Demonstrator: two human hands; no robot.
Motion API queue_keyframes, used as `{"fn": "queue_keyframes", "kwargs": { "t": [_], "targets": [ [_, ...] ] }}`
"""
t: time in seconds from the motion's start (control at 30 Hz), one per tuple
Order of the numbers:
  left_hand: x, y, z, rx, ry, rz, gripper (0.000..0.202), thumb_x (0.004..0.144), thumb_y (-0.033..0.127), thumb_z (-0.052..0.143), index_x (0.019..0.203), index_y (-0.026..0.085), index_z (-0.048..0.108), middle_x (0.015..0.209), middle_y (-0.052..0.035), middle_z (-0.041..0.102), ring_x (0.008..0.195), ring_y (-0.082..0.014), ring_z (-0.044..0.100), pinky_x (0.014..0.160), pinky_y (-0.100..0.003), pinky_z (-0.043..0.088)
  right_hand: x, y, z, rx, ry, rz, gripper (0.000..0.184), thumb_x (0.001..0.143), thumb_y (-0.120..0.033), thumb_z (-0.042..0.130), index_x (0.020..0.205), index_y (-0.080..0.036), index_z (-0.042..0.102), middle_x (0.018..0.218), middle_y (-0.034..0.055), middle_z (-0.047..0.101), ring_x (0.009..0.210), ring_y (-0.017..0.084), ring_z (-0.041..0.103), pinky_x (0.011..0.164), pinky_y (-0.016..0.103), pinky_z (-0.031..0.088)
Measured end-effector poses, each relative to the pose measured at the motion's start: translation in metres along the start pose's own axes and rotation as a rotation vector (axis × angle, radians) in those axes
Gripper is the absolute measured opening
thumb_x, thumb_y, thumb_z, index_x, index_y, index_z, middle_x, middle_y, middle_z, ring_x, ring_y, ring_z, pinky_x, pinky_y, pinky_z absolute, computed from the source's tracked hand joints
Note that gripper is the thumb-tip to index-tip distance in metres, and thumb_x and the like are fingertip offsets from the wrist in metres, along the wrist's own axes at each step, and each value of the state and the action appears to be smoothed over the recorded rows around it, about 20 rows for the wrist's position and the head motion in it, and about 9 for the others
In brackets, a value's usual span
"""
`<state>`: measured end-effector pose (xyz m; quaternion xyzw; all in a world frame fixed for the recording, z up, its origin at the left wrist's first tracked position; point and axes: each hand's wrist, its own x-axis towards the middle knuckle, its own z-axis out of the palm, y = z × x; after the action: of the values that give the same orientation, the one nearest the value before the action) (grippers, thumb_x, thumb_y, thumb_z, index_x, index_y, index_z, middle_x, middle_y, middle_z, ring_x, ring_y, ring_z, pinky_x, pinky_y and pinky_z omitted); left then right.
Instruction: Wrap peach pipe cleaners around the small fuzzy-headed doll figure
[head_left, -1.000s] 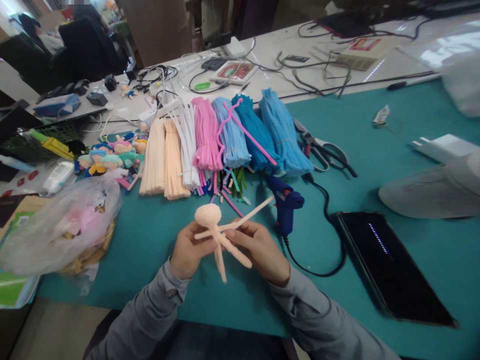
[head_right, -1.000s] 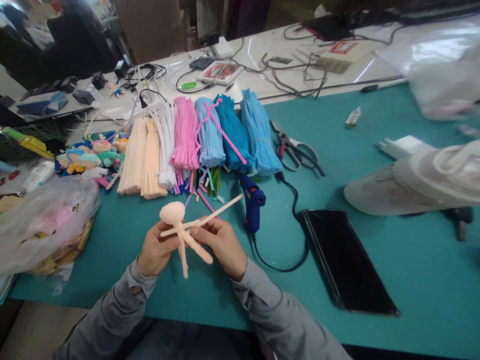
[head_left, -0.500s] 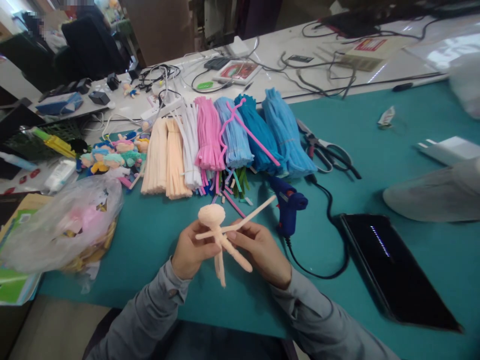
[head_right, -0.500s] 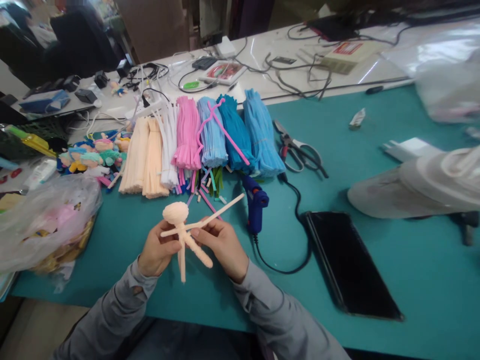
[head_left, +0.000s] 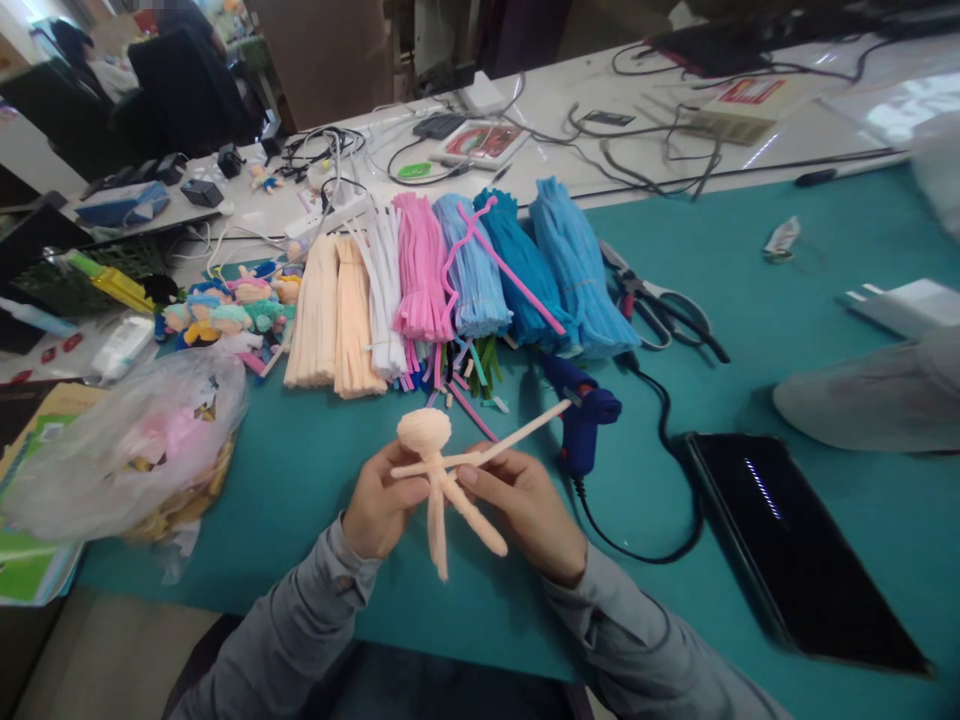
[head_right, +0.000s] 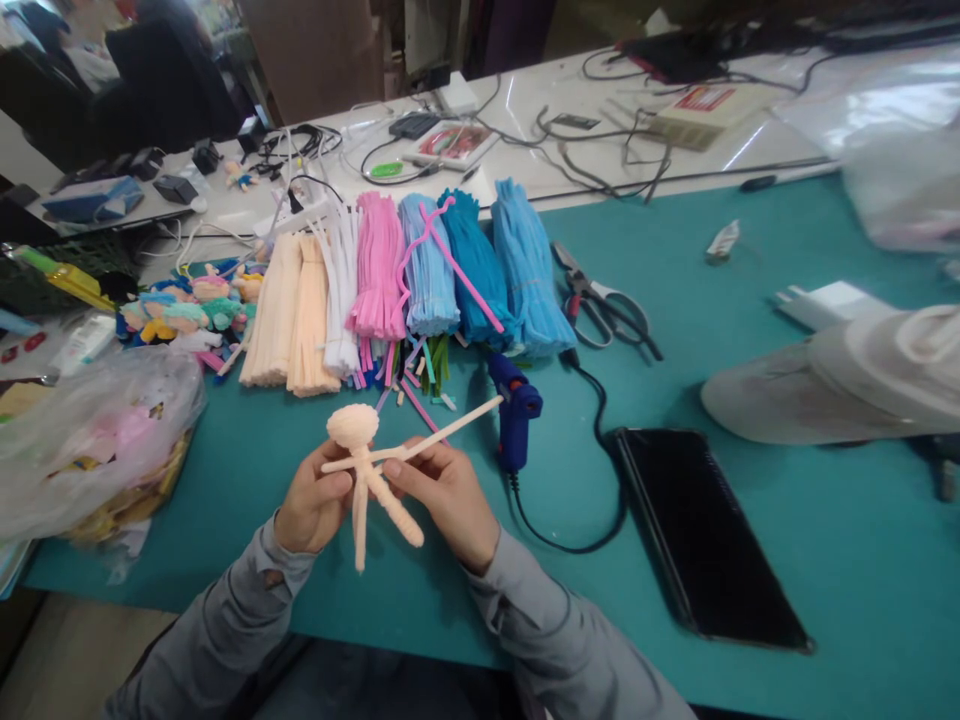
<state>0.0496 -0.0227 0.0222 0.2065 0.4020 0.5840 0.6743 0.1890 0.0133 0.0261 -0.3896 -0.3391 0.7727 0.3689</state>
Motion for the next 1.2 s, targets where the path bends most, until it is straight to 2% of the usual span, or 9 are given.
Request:
{"fn": "queue_keyframes", "kwargs": {
  "t": [0.17, 0.33, 0.6, 0.93, 1.07, 1.2],
  "targets": [
    [0.0021, -0.0013, 0.0013, -0.003, 0.048, -0.020, 0.040, 0.040, 0.021, 0.083, 0.076, 0.016, 0.068, 0.069, -0.0001, 0.067, 0.063, -0.0152, 0.061, 0.061, -0.028, 0.050, -0.0015, -0.0009, 0.0011, -0.027, -0.005, -0.049, 0.032, 0.054, -0.038, 0.081, 0.061, -0.015, 0.061, 0.051, -0.0055, 0.057, 0.048, 0.007, 0.049, 0.050, 0.020, 0.038],
    [0.0037, -0.0014, 0.0027, -0.013, 0.104, -0.012, 0.040, 0.036, 0.015, 0.084, 0.073, 0.016, 0.069, 0.065, 0.0004, 0.066, 0.061, -0.0133, 0.059, 0.057, -0.024, 0.049, -0.0002, 0.0008, -0.0002, -0.018, -0.058, -0.058, 0.031, 0.058, -0.043, 0.078, 0.061, -0.015, 0.063, 0.051, -0.0049, 0.057, 0.049, 0.007, 0.049, 0.050, 0.019, 0.036],
    [0.0025, -0.0022, 0.0000, 0.003, 0.073, 0.000, 0.040, 0.037, 0.018, 0.085, 0.074, 0.016, 0.068, 0.061, 0.0014, 0.064, 0.058, -0.0132, 0.059, 0.055, -0.025, 0.049, 0.0008, 0.0016, 0.0007, -0.004, -0.109, -0.008, 0.032, 0.060, -0.044, 0.076, 0.061, -0.015, 0.063, 0.050, -0.0038, 0.058, 0.047, 0.007, 0.048, 0.048, 0.019, 0.037],
    [0.0023, -0.0027, -0.0004, 0.025, 0.015, 0.041, 0.038, 0.039, 0.022, 0.085, 0.070, 0.016, 0.065, 0.061, 0.0018, 0.065, 0.056, -0.0131, 0.059, 0.053, -0.026, 0.050, -0.0005, 0.0009, 0.0040, -0.032, -0.104, 0.014, 0.033, 0.058, -0.044, 0.076, 0.059, -0.015, 0.061, 0.051, -0.0033, 0.056, 0.047, 0.009, 0.048, 0.049, 0.021, 0.038],
    [0.0027, -0.0026, -0.0010, 0.041, 0.055, 0.054, 0.036, 0.042, 0.022, 0.084, 0.071, 0.016, 0.065, 0.061, 0.0019, 0.064, 0.056, -0.0133, 0.059, 0.055, -0.027, 0.051, -0.0036, 0.0011, 0.0034, -0.109, -0.044, -0.078, 0.035, 0.060, -0.047, 0.074, 0.058, -0.015, 0.059, 0.052, -0.0024, 0.056, 0.049, 0.010, 0.047, 0.049, 0.022, 0.038],
    [0.0044, -0.0030, -0.0026, 0.054, 0.148, 0.127, 0.040, 0.039, 0.020, 0.084, 0.074, 0.017, 0.065, 0.065, 0.0007, 0.067, 0.063, -0.0168, 0.063, 0.061, -0.029, 0.052, -0.0086, 0.0000, 0.0020, -0.277, 0.047, -0.321, 0.036, 0.067, -0.047, 0.069, 0.055, -0.017, 0.054, 0.054, -0.0015, 0.052, 0.049, 0.010, 0.045, 0.047, 0.023, 0.036]
  ]
}}
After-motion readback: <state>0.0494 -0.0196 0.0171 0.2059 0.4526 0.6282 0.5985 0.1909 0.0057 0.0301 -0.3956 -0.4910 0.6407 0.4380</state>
